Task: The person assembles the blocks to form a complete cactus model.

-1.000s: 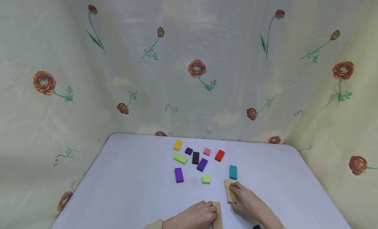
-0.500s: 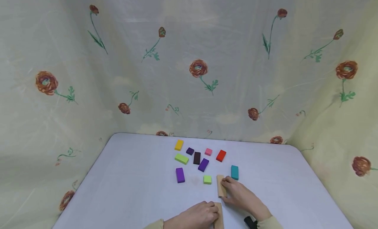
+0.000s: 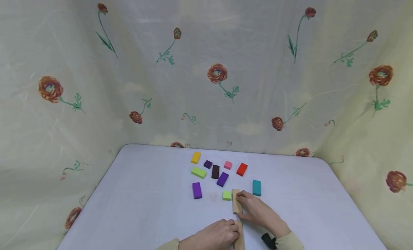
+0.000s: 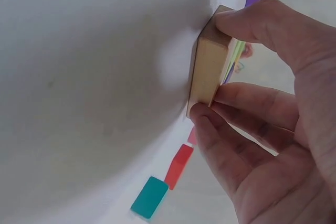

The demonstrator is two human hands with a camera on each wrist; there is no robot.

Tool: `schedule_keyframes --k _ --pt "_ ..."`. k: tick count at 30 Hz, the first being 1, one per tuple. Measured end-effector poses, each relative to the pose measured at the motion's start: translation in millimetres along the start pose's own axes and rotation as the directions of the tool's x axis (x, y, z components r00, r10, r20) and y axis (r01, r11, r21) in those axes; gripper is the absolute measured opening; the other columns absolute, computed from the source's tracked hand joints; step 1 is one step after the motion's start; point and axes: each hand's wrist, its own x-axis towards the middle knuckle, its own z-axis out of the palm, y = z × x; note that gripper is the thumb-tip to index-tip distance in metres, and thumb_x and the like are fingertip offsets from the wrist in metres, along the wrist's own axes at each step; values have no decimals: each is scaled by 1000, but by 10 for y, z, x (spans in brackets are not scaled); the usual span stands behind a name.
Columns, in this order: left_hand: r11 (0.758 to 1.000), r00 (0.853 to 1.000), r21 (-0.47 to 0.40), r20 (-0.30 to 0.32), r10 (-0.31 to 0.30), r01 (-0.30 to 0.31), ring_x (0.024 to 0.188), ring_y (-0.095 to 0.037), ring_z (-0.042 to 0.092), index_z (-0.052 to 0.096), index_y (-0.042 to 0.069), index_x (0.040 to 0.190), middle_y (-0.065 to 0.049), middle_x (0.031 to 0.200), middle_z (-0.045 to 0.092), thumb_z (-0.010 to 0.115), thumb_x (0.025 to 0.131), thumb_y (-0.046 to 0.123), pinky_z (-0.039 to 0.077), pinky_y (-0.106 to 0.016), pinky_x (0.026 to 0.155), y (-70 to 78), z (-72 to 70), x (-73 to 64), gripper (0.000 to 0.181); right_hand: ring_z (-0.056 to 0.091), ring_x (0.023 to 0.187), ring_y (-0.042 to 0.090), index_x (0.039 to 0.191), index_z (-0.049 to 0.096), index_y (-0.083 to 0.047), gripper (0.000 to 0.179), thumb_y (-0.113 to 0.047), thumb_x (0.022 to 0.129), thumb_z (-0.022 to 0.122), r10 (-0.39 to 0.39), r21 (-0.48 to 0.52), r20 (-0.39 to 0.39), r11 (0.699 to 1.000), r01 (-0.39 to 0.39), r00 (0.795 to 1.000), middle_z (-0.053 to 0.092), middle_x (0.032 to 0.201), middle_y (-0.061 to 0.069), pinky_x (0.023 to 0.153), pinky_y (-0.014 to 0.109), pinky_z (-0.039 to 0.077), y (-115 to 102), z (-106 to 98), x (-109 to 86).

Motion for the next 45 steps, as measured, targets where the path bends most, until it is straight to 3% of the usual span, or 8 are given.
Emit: schedule_keyframes --k 9,17,21,31,37,45 --pt "1000 1000 -25 16 1 0 99 4 53 65 20 123 11 114 63 62 89 51 48 -14 82 -22 5 21 46 62 109 24 117 66 -2 53 -34 76 80 -18 -26 -6 1000 18 1000 62 120 10 91 39 52 -12 -7 13" --pt "998 1000 -57 16 -11 12 102 4 52 64 21 124 12 119 62 62 87 53 46 -11 86 -20 -12 6 49 61 107 22 113 68 -3 48 -34 79 78 -85 1 -16 996 85 996 62 119 9 90 38 53 -33 0 -36" --pt "1000 1000 -29 5 -10 10 106 4 52 64 21 124 13 121 62 60 88 54 45 -12 87 -28 -16 6 48 60 109 22 115 67 -3 48 -36 81 75 -116 -17 -17 993 116 993 61 121 9 90 37 53 -28 -11 -48" --pt "999 1000 -37 6 -7 7 104 4 53 65 20 122 12 119 63 62 88 52 46 -11 85 -12 -4 13 46 58 115 24 121 66 -5 52 -38 82 75 -86 35 32 996 85 996 60 126 9 94 41 51 -13 -25 -78" --pt "998 999 -53 33 -33 34 105 3 51 64 21 125 12 124 61 60 88 53 46 -12 85 -10 5 37 49 59 116 25 120 67 -5 48 -38 86 71 -80 49 40 996 78 996 61 126 9 94 42 51 -10 -36 -120" --pt "995 998 -84 48 -43 47 106 2 51 62 21 127 13 126 60 61 88 53 47 -14 88 -12 9 33 51 60 113 24 117 68 -3 44 -35 88 68 -111 29 28 993 110 993 62 123 9 93 40 51 -39 -19 -179"
